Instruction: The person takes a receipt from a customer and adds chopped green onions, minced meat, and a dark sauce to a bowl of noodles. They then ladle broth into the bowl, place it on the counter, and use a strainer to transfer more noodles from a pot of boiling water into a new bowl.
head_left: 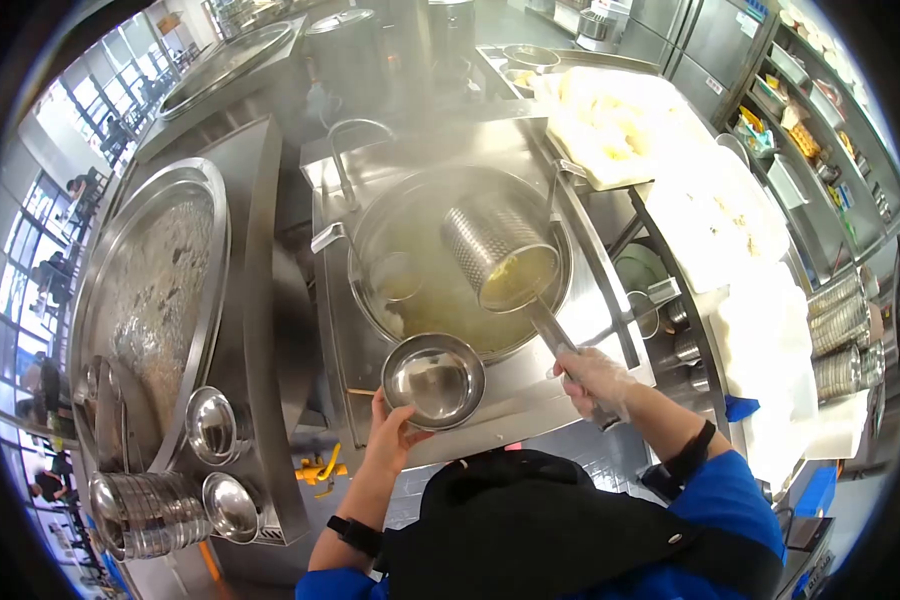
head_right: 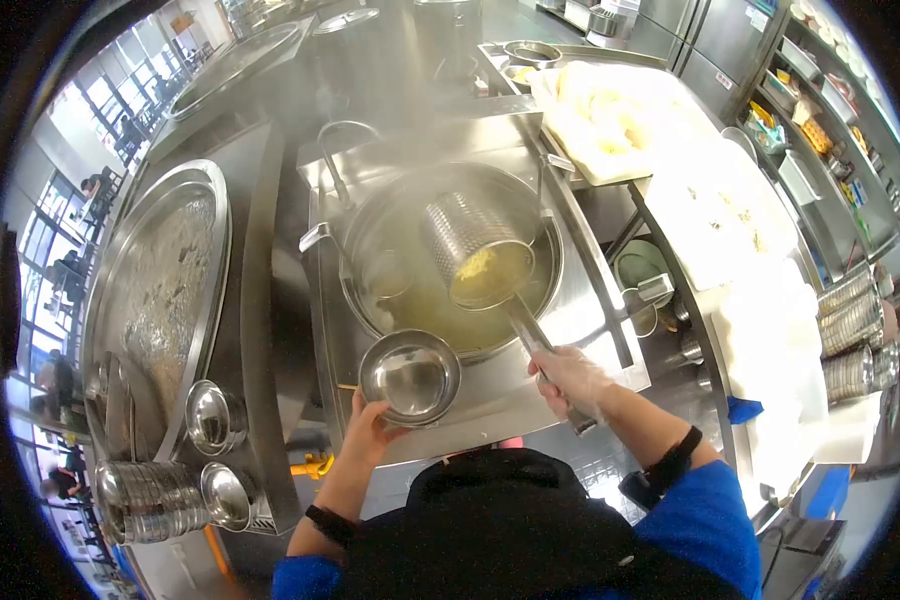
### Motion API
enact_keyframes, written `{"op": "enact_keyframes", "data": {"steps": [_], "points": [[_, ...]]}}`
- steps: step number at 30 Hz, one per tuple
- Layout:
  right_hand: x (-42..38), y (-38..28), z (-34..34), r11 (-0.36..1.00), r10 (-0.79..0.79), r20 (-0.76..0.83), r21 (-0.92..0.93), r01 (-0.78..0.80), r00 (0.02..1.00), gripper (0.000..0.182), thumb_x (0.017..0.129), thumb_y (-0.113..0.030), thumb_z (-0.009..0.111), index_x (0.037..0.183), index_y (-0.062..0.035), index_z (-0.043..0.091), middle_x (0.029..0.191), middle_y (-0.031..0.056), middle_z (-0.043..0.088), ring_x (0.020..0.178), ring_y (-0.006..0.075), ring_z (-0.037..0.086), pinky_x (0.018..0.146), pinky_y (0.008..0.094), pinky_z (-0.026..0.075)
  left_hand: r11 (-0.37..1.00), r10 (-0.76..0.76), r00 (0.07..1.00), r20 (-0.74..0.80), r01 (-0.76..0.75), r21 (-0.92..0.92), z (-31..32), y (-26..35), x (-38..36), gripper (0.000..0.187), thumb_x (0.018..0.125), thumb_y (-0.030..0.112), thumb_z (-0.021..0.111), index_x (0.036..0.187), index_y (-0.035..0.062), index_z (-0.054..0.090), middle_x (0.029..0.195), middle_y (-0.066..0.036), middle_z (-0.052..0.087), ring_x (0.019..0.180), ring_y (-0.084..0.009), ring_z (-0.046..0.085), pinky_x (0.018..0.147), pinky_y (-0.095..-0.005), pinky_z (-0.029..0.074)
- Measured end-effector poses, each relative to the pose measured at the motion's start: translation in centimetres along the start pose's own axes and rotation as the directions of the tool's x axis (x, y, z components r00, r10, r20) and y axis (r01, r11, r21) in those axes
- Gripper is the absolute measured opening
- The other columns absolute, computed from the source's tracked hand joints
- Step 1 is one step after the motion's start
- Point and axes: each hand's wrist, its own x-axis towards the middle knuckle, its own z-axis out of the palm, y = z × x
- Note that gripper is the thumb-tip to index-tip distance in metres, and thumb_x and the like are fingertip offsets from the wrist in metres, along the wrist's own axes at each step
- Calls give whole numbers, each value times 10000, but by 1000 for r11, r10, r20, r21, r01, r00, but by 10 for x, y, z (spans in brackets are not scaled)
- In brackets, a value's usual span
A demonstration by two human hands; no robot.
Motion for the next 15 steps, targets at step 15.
{"op": "enact_keyframes", "data": {"steps": [15], "points": [[75,0,24,942,-51,137,336,2,989,380,960,-385,484,871,-16,514,546,21,430,394,149,398,396,329,365,998,-5,999,38,3,57,-14,9,12,700,827,79,570,1399,242,201,1240,-120,475,1050,-271,573,729,-472,577]]}}
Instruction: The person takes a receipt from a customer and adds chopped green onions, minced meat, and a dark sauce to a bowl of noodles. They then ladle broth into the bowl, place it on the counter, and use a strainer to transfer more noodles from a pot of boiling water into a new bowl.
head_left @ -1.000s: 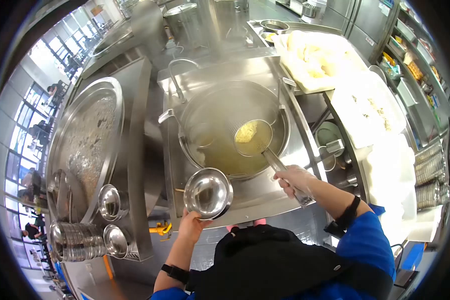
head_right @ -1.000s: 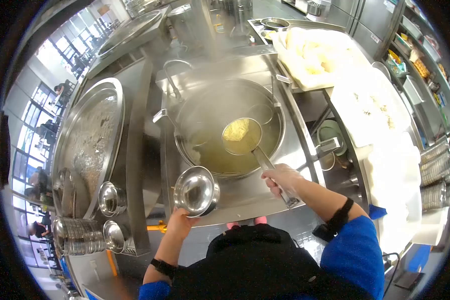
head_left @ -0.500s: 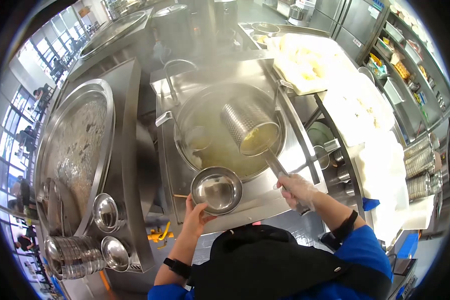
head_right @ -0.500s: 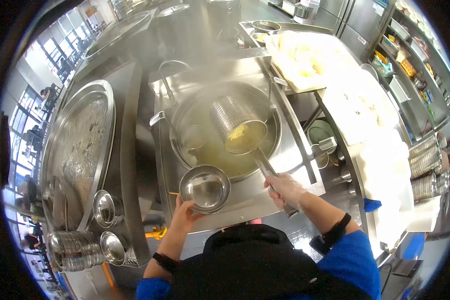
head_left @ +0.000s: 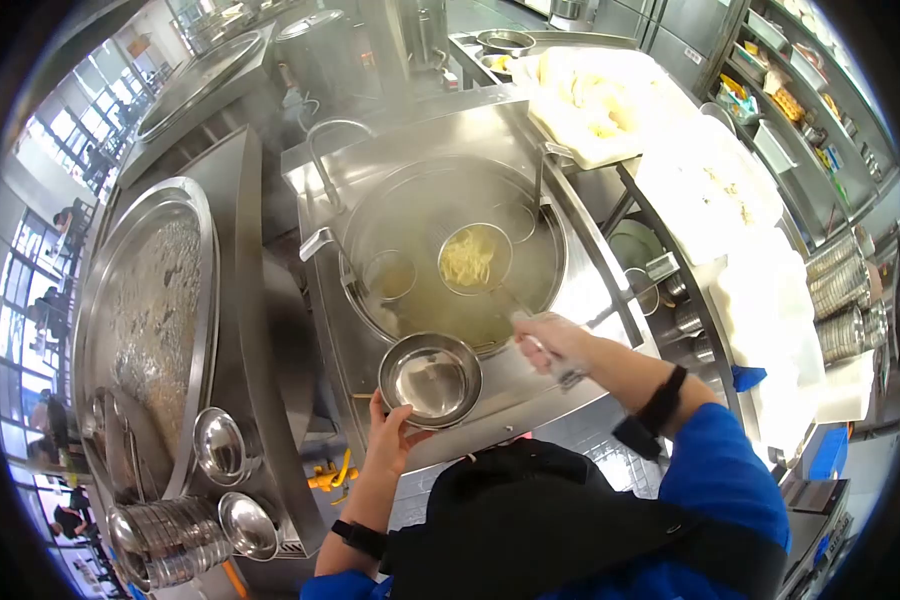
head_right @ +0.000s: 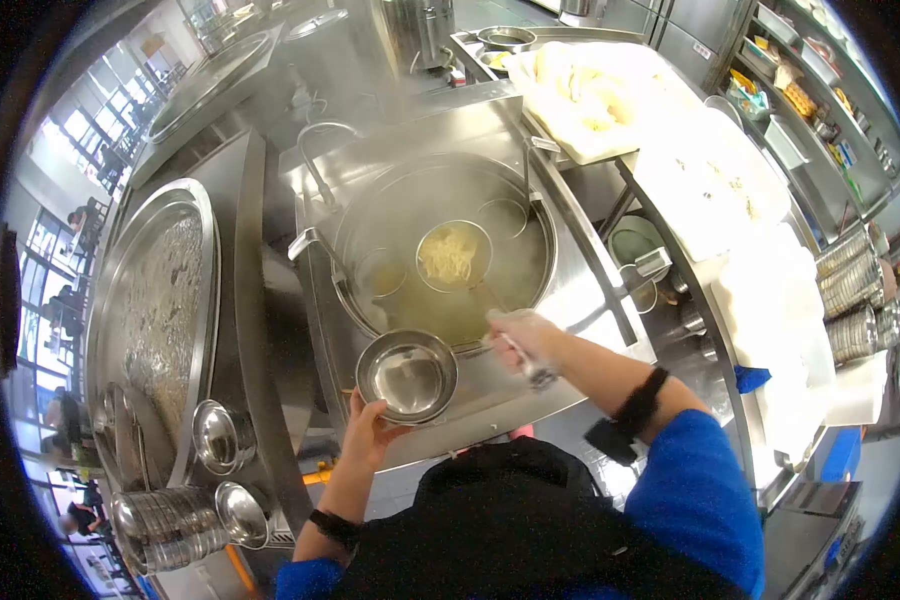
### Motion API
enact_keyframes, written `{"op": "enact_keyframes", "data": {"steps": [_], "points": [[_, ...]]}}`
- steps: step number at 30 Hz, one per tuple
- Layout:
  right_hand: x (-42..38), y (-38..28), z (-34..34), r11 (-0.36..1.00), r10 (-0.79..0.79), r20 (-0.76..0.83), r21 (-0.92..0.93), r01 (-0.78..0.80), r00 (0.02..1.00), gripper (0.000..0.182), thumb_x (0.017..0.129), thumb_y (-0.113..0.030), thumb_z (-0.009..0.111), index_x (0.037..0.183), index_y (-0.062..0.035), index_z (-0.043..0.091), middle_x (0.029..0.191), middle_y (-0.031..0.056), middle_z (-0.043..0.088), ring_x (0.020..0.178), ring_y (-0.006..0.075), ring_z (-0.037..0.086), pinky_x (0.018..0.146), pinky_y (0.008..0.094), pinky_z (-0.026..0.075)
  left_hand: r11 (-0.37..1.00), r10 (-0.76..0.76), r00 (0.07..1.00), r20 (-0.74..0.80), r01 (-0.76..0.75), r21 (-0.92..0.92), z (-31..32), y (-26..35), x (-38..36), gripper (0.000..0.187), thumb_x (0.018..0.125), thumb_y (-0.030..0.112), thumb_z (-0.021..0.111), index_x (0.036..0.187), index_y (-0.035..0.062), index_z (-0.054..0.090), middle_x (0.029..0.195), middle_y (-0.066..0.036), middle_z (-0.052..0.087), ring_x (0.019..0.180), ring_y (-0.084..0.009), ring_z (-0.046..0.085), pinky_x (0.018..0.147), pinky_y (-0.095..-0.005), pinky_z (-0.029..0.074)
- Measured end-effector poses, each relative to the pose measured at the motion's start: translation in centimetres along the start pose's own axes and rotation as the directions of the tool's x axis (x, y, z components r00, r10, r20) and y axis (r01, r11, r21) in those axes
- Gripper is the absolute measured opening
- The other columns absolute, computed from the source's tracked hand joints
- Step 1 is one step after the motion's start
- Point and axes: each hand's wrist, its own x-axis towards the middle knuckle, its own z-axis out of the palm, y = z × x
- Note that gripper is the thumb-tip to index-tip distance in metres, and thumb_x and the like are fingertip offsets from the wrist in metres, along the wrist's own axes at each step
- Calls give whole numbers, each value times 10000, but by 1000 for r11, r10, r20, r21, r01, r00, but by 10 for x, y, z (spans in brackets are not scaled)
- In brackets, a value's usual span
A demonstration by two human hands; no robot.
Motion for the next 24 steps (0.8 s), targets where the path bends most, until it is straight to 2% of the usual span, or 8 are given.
{"op": "enact_keyframes", "data": {"steps": [3,7,11,12,16,19,20,24], "points": [[-20,-3,-20,989,72,-86,-125,-82,994,363,953,-367,509,878,-12,519,551,14,441,407,142,415,400,308,377,999,28,1000,-8,-28,-41,-4,8,-4,705,825,76,568,1402,245,199,1254,-117,468,1067,-271,569,732,-472,580],[5,8,3,985,146,-2,98,-145,989,326,955,-331,524,877,-14,514,560,7,452,412,110,424,377,259,359,999,26,997,-67,-28,-39,-9,7,-14,717,823,75,563,1411,247,191,1269,-112,458,1073,-277,565,738,-475,586],[-8,1,-21,980,198,-81,-16,-200,977,328,955,-344,528,907,-19,541,598,15,488,434,114,447,383,260,369,995,47,996,-78,-53,-80,-18,6,-16,716,829,82,556,1421,231,182,1279,-108,448,1074,-285,565,740,-473,589],[3,12,-10,991,63,-166,-103,-81,984,366,948,-381,531,899,-19,552,606,16,491,447,122,459,386,279,377,997,39,995,-89,-45,-70,-20,4,-16,716,829,83,556,1422,230,182,1279,-107,447,1073,-283,565,742,-474,588],[-1,17,-5,976,153,-51,-151,-159,987,416,943,-427,513,887,-19,575,619,23,518,468,134,492,406,298,395,999,29,995,-97,-32,-29,-14,7,-17,706,833,88,548,1422,227,185,1283,-102,443,1070,-279,566,747,-468,586],[-1,11,-16,956,149,-91,-243,-167,985,426,957,-431,480,887,-23,580,608,16,511,454,137,478,407,299,382,999,36,995,-91,-39,-26,-14,4,-15,690,836,96,540,1420,228,197,1286,-98,443,1076,-282,565,744,-453,582],[4,19,-7,961,36,-78,-269,-56,996,423,966,-428,455,894,-28,575,581,7,491,433,134,457,403,300,371,999,33,996,-85,-34,-18,-15,2,-15,684,837,100,538,1418,229,202,1286,-97,443,1080,-283,564,743,-448,581],[0,22,2,978,126,-42,-164,-132,991,396,971,-412,447,891,-41,557,557,3,468,434,137,448,403,308,364,999,25,995,-92,-23,22,-11,2,-19,665,839,114,535,1414,230,221,1293,-94,445,1081,-288,566,747,-443,576]]}}
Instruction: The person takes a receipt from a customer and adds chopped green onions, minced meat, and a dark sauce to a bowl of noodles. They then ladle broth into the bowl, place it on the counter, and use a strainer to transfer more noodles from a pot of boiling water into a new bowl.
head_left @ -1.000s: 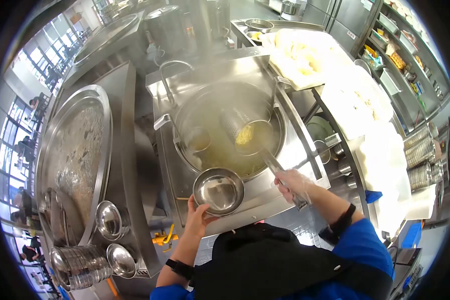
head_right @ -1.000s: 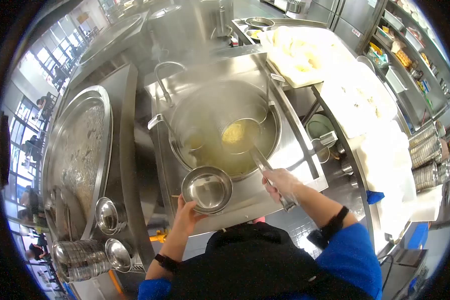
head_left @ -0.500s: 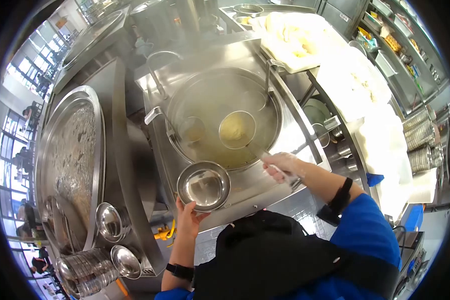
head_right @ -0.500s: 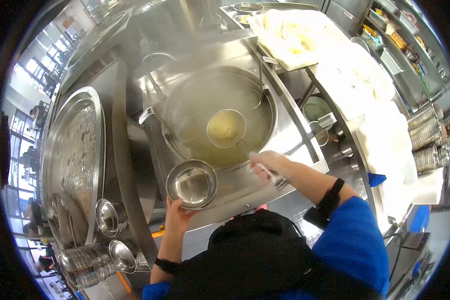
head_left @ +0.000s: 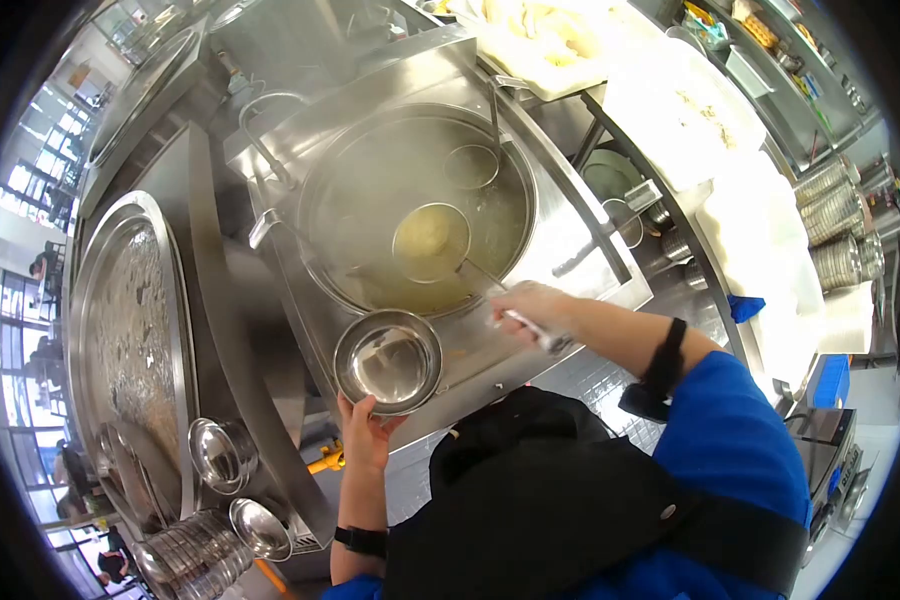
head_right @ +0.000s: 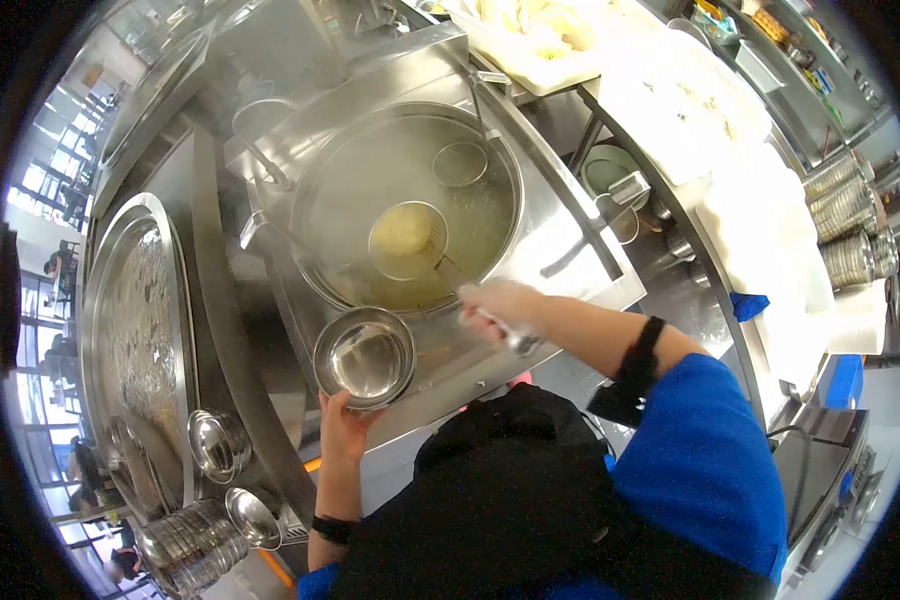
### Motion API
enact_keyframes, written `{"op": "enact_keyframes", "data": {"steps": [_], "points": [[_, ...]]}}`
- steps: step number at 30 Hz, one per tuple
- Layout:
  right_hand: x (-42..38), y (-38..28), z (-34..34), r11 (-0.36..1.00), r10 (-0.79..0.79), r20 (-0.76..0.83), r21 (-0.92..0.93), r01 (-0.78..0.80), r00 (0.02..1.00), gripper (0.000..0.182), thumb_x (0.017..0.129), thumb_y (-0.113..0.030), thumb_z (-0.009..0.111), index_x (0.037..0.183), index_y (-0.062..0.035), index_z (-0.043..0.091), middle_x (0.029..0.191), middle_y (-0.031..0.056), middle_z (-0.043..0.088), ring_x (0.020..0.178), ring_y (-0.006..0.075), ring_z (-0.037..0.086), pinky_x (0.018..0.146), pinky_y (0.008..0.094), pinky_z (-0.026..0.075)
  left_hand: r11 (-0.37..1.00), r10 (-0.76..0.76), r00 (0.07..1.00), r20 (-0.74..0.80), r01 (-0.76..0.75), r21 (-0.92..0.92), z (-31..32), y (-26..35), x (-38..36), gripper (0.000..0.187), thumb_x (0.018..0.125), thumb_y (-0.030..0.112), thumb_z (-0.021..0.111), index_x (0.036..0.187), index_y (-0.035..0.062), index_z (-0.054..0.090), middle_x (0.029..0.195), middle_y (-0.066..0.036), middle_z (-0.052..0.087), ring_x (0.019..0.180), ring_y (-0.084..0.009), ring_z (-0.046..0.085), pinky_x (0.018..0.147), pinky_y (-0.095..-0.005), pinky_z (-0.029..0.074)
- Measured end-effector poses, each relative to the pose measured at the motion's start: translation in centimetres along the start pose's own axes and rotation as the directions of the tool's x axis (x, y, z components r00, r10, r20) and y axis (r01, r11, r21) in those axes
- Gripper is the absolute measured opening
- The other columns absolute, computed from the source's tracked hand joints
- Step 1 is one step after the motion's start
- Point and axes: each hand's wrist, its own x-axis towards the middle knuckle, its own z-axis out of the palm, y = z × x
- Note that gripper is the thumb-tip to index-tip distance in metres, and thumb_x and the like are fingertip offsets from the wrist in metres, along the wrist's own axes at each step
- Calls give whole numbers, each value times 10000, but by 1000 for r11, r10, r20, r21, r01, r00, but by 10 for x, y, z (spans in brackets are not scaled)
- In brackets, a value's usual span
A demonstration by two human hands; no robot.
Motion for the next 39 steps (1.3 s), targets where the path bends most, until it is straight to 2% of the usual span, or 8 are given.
{"op": "enact_keyframes", "data": {"steps": [5,10,13,16,19,22,25,39], "points": [[9,-6,11,975,9,-7,223,-7,1000,366,977,-376,448,880,-34,535,545,7,443,426,139,428,396,308,357,999,-28,1000,-9,28,19,-5,-7,-3,657,830,116,533,1408,224,238,1291,-93,462,1087,-286,571,755,-448,575],[12,12,5,976,52,135,202,-79,989,203,914,-179,507,825,0,540,574,40,510,432,153,497,411,308,416,999,-18,999,-32,17,-31,-13,-16,-15,616,823,139,534,1384,210,289,1293,-94,474,1098,-273,575,767,-435,576],[35,14,20,956,100,270,241,-168,958,145,864,-133,547,796,-5,546,608,65,543,523,173,573,481,298,480,997,14,998,-63,-19,-77,-29,-19,-26,600,824,154,536,1376,204,307,1289,-95,481,1097,-270,577,770,-422,576],[32,7,36,882,-55,363,455,-126,930,84,805,-79,580,815,-5,542,681,94,565,628,201,608,581,306,532,994,72,992,-107,-80,-75,-36,-12,-40,598,825,156,538,1377,196,309,1281,-93,487,1090,-267,579,774,-412,575],[4,-26,53,822,-35,410,530,-208,911,195,827,-142,628,892,15,533,794,117,582,699,237,611,669,362,557,990,112,983,-142,-123,-72,-45,-13,-50,609,823,142,543,1381,184,301,1284,-94,483,1092,-265,576,780,-413,572],[-14,-61,79,855,-86,360,506,-117,929,384,867,-280,650,1003,55,518,760,98,570,612,179,577,710,387,538,985,122,970,-209,-144,-92,-62,-25,-55,631,815,117,548,1388,168,289,1293,-98,471,1103,-267,569,793,-425,568],[9,-66,91,903,-148,124,422,83,981,344,886,-286,654,992,2,497,879,105,568,650,197,589,678,412,566,982,107,960,-261,-142,-121,-68,-30,-59,656,806,88,549,1398,156,276,1307,-109,455,1119,-271,558,813,-448,560],[76,-46,63,942,-274,117,232,242,955,316,981,-327,497,1011,-20,565,842,92,615,745,194,608,706,348,545,971,-9,947,-320,-69,-229,-102,-59,-19,566,828,-24,529,1344,108,339,1140,-96,558,939,-226,636,772,-385,583]]}}
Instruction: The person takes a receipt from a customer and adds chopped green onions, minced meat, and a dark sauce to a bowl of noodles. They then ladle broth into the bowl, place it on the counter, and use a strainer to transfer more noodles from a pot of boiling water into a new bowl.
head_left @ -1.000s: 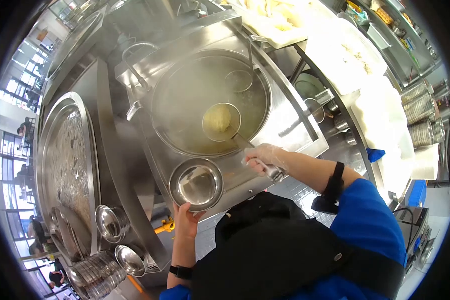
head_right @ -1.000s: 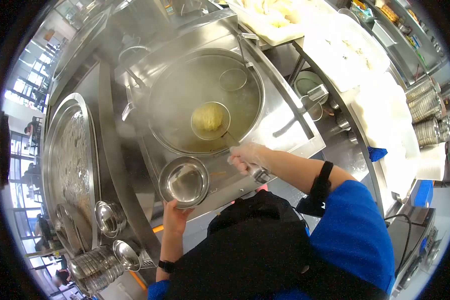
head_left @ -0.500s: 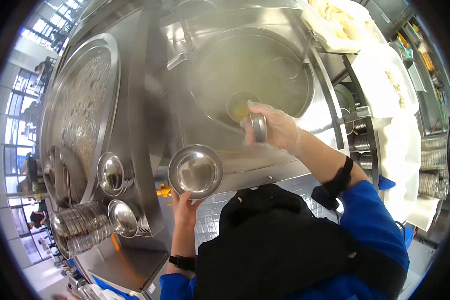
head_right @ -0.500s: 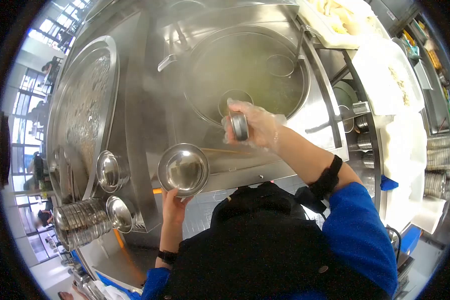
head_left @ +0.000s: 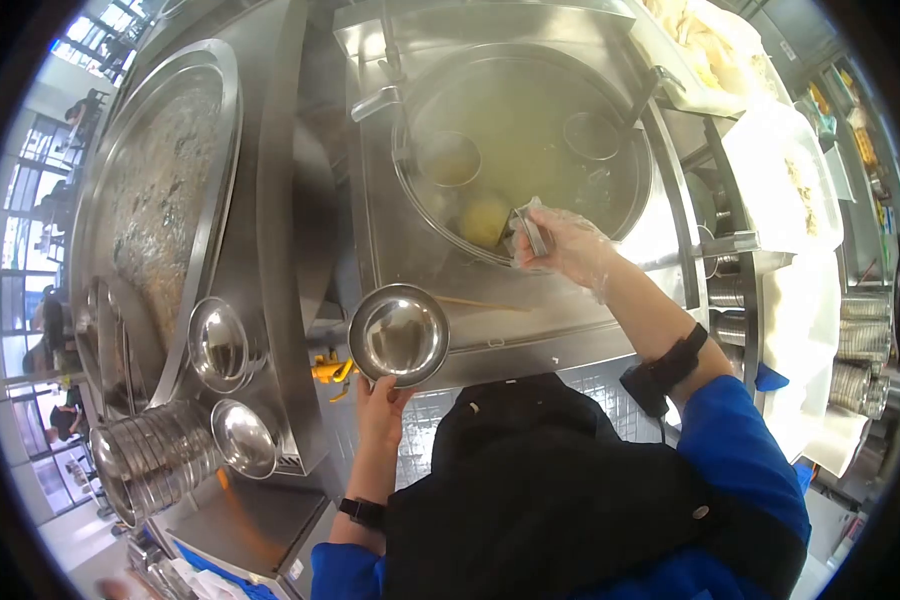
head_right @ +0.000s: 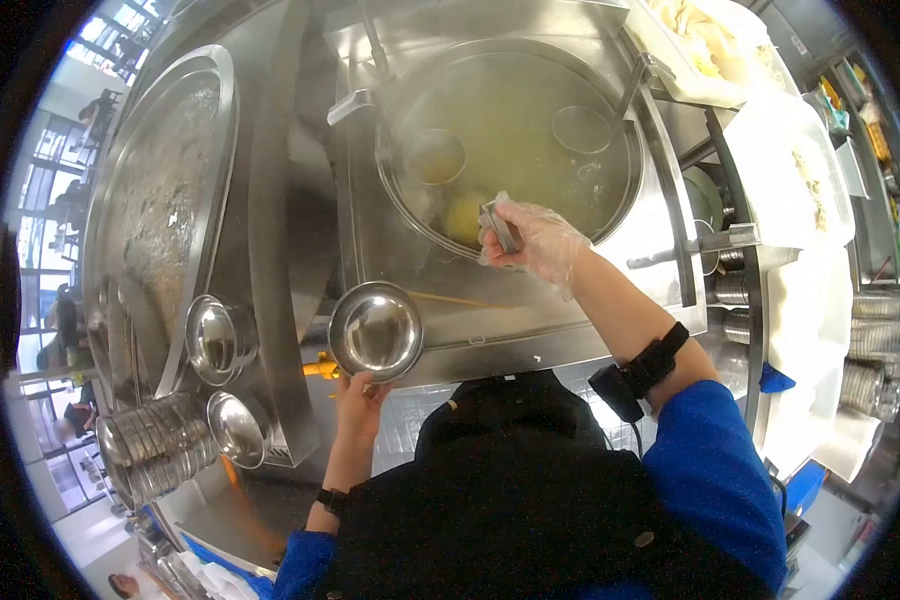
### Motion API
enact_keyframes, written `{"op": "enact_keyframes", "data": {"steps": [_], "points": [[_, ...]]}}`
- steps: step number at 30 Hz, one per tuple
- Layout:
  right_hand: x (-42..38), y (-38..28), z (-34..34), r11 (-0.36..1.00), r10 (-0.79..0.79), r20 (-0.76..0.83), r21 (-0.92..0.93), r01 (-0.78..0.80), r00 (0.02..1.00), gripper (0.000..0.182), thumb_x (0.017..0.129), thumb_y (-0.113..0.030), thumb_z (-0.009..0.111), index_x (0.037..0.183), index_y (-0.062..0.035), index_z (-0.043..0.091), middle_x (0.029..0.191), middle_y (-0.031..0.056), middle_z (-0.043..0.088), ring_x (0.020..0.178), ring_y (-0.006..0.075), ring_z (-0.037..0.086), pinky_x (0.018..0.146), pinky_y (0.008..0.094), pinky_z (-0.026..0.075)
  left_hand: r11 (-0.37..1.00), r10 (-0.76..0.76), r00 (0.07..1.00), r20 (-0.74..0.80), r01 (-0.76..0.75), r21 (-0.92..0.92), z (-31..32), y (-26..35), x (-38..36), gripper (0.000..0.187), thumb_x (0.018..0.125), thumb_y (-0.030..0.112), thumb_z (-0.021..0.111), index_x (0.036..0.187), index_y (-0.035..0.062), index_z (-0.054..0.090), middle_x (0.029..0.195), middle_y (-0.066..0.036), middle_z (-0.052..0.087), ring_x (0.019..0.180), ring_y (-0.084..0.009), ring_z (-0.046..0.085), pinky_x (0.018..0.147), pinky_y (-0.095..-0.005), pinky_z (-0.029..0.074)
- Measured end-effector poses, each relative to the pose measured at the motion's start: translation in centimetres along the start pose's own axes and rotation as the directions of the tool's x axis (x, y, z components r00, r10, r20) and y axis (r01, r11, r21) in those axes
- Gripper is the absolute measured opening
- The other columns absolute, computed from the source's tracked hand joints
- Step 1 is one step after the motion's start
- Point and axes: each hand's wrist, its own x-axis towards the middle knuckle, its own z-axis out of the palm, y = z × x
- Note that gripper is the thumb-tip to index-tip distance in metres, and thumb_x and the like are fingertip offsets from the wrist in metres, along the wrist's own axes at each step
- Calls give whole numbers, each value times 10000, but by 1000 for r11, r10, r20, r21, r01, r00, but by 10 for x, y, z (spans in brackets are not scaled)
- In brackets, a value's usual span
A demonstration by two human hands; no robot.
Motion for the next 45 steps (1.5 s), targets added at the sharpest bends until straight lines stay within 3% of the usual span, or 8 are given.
{"op": "enact_keyframes", "data": {"steps": [23,29,30,32,37,40,42,45], "points": [[-44,-27,88,970,-179,-67,155,188,982,231,969,-139,465,1125,30,484,1044,216,638,967,301,642,889,424,520,981,109,994,-4,-107,161,78,30,88,515,849,55,627,1285,37,354,1210,-118,482,971,-200,589,735,-298,560],[-46,-14,88,988,-152,-95,14,154,984,267,970,-201,501,1066,44,549,965,162,651,849,191,637,822,293,511,849,165,975,-149,-64,524,65,39,28,445,914,163,600,1292,27,409,1199,-93,519,987,-184,587,691,-284,534],[-46,-11,85,973,-210,-47,-108,204,977,270,967,-206,505,1079,33,558,970,145,653,858,178,627,819,286,500,835,134,990,48,-139,533,76,42,18,395,931,174,574,1271,22,442,1192,-91,537,990,-182,589,717,-292,529],[-44,-1,78,889,-293,71,-347,299,953,279,962,-218,512,1105,12,576,981,111,656,877,151,606,814,271,478,823,51,906,420,-276,496,106,47,1,322,965,195,523,1229,12,508,1179,-88,573,997,-178,592,770,-307,520],[-46,-4,58,689,-318,203,-621,373,926,313,942,-256,500,1134,-28,597,1033,114,654,925,219,604,843,330,473,975,-84,791,606,-61,215,191,78,-12,296,1004,217,428,1159,6,566,1134,-106,624,1005,-190,600,878,-333,477],[-43,13,32,430,-356,265,-805,409,896,285,896,-223,528,1087,-27,607,1070,129,645,969,277,620,871,354,482,942,-121,771,625,-110,318,200,88,-12,285,1007,208,415,1150,12,566,1115,-112,633,1006,-193,604,878,-335,474],[-39,29,24,148,-55,16,-989,24,998,256,855,-184,563,1056,-33,615,1101,132,637,991,302,630,880,369,495,917,-121,777,617,-150,369,203,90,-9,274,1007,199,412,1138,16,568,1108,-115,634,1008,-192,606,867,-333,478],[-6,127,-12,-268,-203,320,-927,262,925,149,811,-113,599,934,-51,656,977,127,669,934,289,664,815,391,535,889,-145,794,591,-158,431,203,91,-10,257,1006,194,411,1106,19,572,1103,-116,635,999,-189,607,841,-329,485]]}}
